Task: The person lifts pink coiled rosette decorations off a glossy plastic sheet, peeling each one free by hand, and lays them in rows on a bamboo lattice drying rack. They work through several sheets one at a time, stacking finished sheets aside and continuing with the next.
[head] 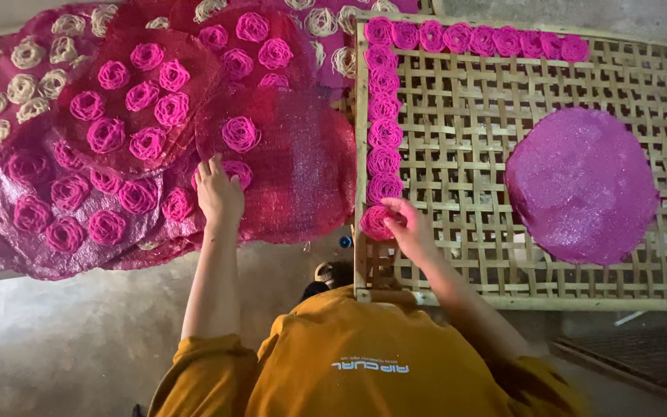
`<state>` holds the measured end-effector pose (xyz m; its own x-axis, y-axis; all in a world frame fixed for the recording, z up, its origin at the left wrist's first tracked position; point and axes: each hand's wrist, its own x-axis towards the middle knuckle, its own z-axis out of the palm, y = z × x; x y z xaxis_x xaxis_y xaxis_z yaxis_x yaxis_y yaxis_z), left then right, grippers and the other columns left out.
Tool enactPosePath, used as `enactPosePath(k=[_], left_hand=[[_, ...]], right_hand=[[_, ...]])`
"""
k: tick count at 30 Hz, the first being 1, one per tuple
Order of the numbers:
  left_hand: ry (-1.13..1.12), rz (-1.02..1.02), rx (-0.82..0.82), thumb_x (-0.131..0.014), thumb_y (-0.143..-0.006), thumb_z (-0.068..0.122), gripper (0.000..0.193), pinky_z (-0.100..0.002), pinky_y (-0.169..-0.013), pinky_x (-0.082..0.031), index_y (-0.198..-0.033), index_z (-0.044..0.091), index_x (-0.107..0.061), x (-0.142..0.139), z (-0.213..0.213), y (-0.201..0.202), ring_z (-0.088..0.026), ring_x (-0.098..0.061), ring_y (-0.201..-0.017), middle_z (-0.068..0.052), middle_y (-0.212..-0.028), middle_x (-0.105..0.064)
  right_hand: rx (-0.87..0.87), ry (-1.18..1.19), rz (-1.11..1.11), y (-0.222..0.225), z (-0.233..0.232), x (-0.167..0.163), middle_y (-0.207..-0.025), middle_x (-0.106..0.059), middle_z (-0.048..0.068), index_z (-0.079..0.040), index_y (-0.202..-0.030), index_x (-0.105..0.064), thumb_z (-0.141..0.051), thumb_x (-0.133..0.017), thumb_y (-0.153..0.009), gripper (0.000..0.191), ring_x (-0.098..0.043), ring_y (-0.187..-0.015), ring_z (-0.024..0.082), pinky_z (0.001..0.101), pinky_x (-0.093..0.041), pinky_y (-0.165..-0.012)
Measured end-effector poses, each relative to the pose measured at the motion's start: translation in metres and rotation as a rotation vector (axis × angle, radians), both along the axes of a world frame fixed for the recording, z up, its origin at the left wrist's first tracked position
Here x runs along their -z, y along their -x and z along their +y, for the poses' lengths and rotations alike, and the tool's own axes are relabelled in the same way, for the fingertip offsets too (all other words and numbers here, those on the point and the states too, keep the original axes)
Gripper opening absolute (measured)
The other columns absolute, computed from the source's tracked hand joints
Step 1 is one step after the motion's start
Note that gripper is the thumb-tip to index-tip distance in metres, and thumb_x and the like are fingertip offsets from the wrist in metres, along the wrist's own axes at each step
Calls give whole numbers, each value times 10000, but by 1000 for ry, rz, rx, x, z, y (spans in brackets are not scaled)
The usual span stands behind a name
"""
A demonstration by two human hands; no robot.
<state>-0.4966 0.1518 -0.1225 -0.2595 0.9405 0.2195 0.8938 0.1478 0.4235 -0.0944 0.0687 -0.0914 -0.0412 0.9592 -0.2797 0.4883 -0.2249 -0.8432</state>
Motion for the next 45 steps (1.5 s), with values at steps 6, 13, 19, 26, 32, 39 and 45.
enactPosePath(k=[6,13,19,26,32,39,45], left_hand=[[43,2,-52,-791,-879,180,296,-456,-895,-536,-1084,51,-620,16,11,14,-319,-637,-1022,-144,-1054,-673],[-259,-143,170,-728,-892,72,94,-317,-624,-528,-885,127,-652,-14,-36,-38,-161,-645,-720,-21,-852,-690],[95,-371,550,-842,-786,206,330,-389,-749,-541,-1049,93,-677,-88,-100,-153,-220,-669,-872,-80,-962,-685],[34,-665,371,-799,-835,209,396,-396,-830,-571,-1202,127,-673,-73,-52,-107,-192,-664,-980,-38,-1164,-645],[-37,-212,0,-830,-861,162,527,-504,-962,-479,-1280,31,-538,-3,19,-26,-376,-522,-1142,-225,-1261,-518],[-55,-224,-133,-832,-903,241,728,-492,-923,-558,-1359,-93,-373,17,63,-12,-452,-598,-1122,-326,-1305,-477],[99,-205,-297,-816,-862,290,522,-437,-944,-582,-1228,25,-554,0,89,-15,-334,-660,-1120,-180,-1227,-619]], right_hand=[[-117,-595,-370,9,-3,-5,-1208,-694,176,-40,-1329,-606,-83,-718,-921,425,-709,-1016,289,421,-618,-842],[-82,-916,-356,26,-5,7,-1205,-654,140,-56,-1323,-593,-253,-620,-1040,346,-645,-1117,258,399,-569,-992],[235,433,1143,37,-4,0,-1105,-715,198,97,-1238,-667,-260,-555,-1108,397,-677,-952,257,390,-580,-885],[37,39,740,-30,-27,-9,-1033,-707,178,0,-1301,-641,-93,-587,-1030,292,-707,-857,256,397,-615,-792],[-24,85,162,-19,-63,12,-1114,-749,93,-74,-1287,-677,-107,-594,-1034,269,-713,-934,181,329,-593,-823],[-16,-302,-262,-2,-72,14,-1064,-739,161,-34,-1231,-663,-93,-656,-969,269,-739,-805,256,354,-582,-674],[-55,-602,-363,-2,-63,21,-1098,-640,169,-17,-1323,-555,-124,-706,-956,412,-687,-841,248,338,-587,-685]])
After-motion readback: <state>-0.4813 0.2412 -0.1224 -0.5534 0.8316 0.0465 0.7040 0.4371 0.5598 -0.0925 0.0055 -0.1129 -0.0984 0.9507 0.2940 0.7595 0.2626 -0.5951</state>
